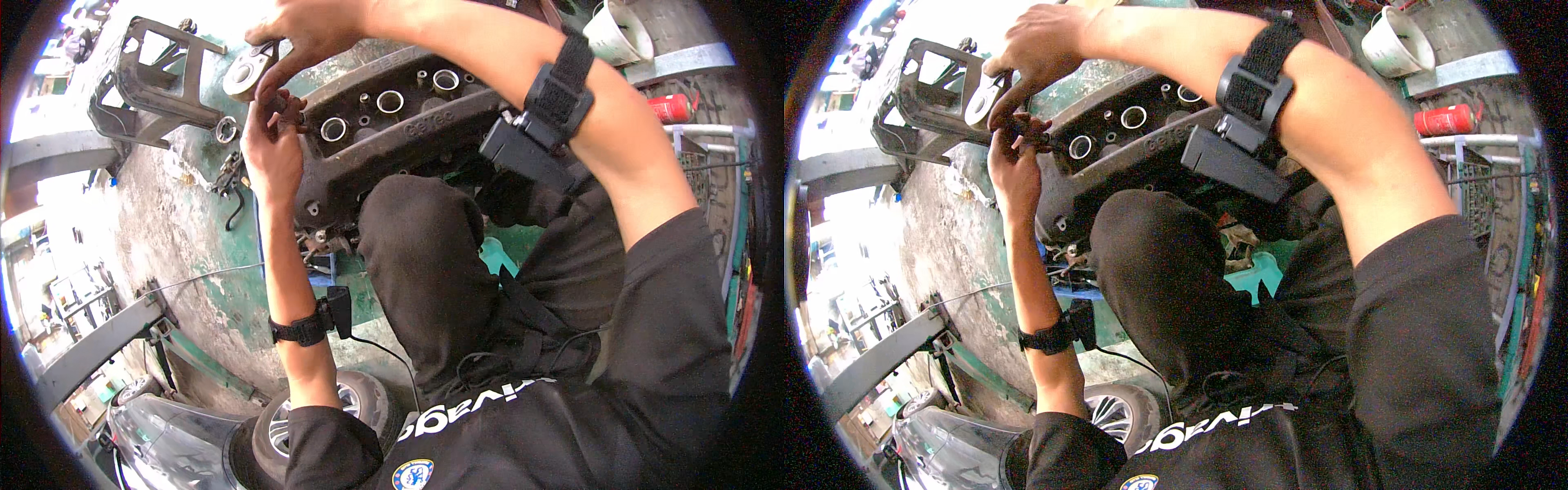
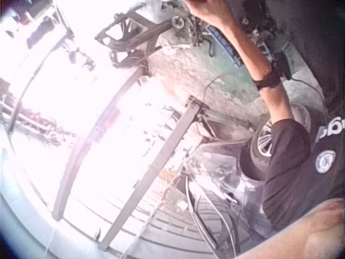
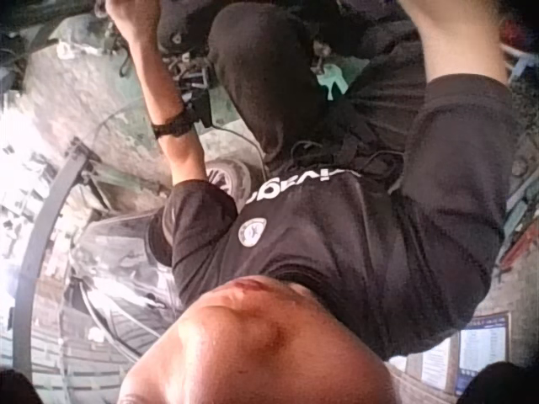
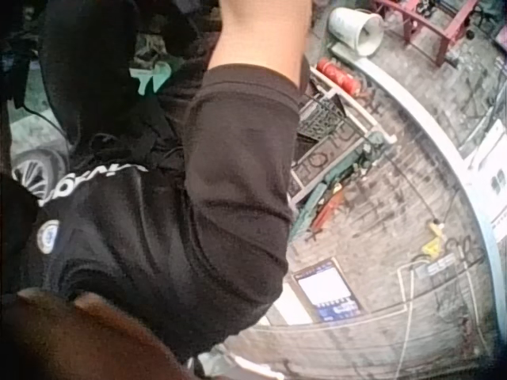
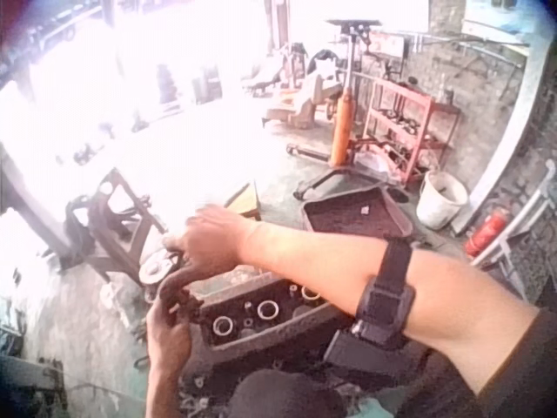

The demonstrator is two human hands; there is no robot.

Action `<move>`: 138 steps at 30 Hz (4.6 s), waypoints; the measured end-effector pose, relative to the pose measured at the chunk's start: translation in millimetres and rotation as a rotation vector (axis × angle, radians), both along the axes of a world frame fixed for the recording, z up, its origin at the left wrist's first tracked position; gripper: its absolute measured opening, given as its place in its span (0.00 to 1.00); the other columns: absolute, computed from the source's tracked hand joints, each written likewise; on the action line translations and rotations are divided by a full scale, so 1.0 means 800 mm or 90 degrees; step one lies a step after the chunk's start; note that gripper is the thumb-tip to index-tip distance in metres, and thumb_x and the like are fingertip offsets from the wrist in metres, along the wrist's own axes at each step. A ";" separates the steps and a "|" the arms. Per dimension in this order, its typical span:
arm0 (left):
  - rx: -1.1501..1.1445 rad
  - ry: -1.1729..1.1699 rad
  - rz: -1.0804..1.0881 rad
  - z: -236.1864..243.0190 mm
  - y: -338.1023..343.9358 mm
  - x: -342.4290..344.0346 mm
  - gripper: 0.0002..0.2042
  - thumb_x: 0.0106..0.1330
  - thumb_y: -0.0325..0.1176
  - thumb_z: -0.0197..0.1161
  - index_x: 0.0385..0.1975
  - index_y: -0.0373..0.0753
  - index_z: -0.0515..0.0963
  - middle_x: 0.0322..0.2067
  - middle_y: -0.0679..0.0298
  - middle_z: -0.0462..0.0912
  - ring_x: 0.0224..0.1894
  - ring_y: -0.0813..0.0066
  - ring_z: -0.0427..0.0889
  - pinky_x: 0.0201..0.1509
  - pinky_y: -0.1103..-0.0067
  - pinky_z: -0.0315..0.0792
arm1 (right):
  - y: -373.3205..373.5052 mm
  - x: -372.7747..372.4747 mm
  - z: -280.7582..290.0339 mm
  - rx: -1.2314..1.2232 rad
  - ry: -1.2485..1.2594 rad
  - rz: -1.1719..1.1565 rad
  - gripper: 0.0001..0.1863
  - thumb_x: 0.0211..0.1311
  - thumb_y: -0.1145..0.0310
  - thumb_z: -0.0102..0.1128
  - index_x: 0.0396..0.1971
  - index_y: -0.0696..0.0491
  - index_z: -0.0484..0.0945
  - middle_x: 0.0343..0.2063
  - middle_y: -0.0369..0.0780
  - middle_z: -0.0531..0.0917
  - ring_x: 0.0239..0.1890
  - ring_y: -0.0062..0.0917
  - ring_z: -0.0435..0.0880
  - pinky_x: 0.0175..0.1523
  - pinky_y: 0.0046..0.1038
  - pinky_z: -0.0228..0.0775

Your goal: The person is sitting on the floor of a workshop, working on a car engine block. They use a socket wrench to tighten bolts on the engine head, methodically moving from one bolt to the next.

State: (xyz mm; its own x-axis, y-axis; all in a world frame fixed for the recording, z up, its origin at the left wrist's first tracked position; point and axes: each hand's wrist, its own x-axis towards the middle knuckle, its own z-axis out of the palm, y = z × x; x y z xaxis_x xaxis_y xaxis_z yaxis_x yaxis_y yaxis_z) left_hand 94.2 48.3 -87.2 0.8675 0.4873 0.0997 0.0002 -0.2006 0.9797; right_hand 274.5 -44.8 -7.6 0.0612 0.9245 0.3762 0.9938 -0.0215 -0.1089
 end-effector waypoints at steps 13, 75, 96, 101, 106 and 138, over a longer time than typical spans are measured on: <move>0.320 0.108 0.281 0.120 -0.024 0.066 0.27 0.65 0.55 0.55 0.34 0.30 0.82 0.26 0.51 0.83 0.33 0.60 0.82 0.44 0.68 0.73 | 0.002 0.009 -0.012 -0.035 -0.034 0.067 0.25 0.52 0.51 0.66 0.43 0.55 0.76 0.35 0.49 0.83 0.42 0.43 0.83 0.48 0.40 0.74; 0.144 -0.170 0.356 0.048 0.039 0.072 0.20 0.63 0.38 0.47 0.19 0.30 0.81 0.22 0.55 0.82 0.26 0.69 0.76 0.35 0.74 0.70 | -0.084 -0.129 0.064 -0.165 0.133 -0.494 0.09 0.59 0.66 0.56 0.32 0.51 0.84 0.33 0.40 0.85 0.41 0.28 0.84 0.42 0.30 0.76; -0.244 -0.099 0.085 0.012 0.006 0.029 0.35 0.68 0.64 0.36 0.48 0.34 0.72 0.33 0.57 0.82 0.33 0.65 0.80 0.41 0.71 0.73 | -0.123 -0.104 0.031 -0.111 0.312 -0.482 0.13 0.46 0.63 0.56 0.30 0.53 0.84 0.31 0.47 0.85 0.38 0.38 0.85 0.46 0.36 0.76; -0.002 0.063 0.125 -0.048 0.003 0.028 0.34 0.71 0.61 0.32 0.30 0.37 0.78 0.22 0.64 0.77 0.25 0.72 0.74 0.37 0.76 0.69 | -0.131 -0.074 0.034 -0.232 0.515 -0.553 0.18 0.45 0.56 0.63 0.38 0.44 0.85 0.41 0.41 0.84 0.47 0.34 0.82 0.53 0.34 0.72; -0.232 -0.069 0.397 -0.050 -0.017 0.074 0.24 0.72 0.54 0.35 0.31 0.43 0.73 0.13 0.72 0.65 0.14 0.85 0.63 0.15 0.87 0.56 | -0.124 -0.055 0.063 -0.219 0.449 -0.464 0.21 0.48 0.55 0.62 0.40 0.51 0.83 0.42 0.44 0.84 0.46 0.33 0.83 0.51 0.35 0.74; 0.554 -0.129 -0.179 0.149 -0.269 -0.098 0.16 0.53 0.33 0.68 0.08 0.40 0.71 0.09 0.62 0.69 0.13 0.65 0.70 0.19 0.73 0.63 | -0.400 -0.235 0.041 -0.279 1.107 0.037 0.26 0.40 0.67 0.73 0.42 0.58 0.75 0.29 0.36 0.79 0.28 0.17 0.76 0.34 0.22 0.71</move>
State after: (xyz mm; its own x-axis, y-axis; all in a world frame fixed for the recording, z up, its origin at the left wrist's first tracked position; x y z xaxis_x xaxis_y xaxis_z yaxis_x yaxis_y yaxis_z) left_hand 16.0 -166.8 31.8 0.8685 -0.0540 0.4927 -0.3134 -0.8299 0.4615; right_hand 86.6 -365.2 25.1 0.0454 0.9443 -0.3259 -0.2428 -0.3060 -0.9205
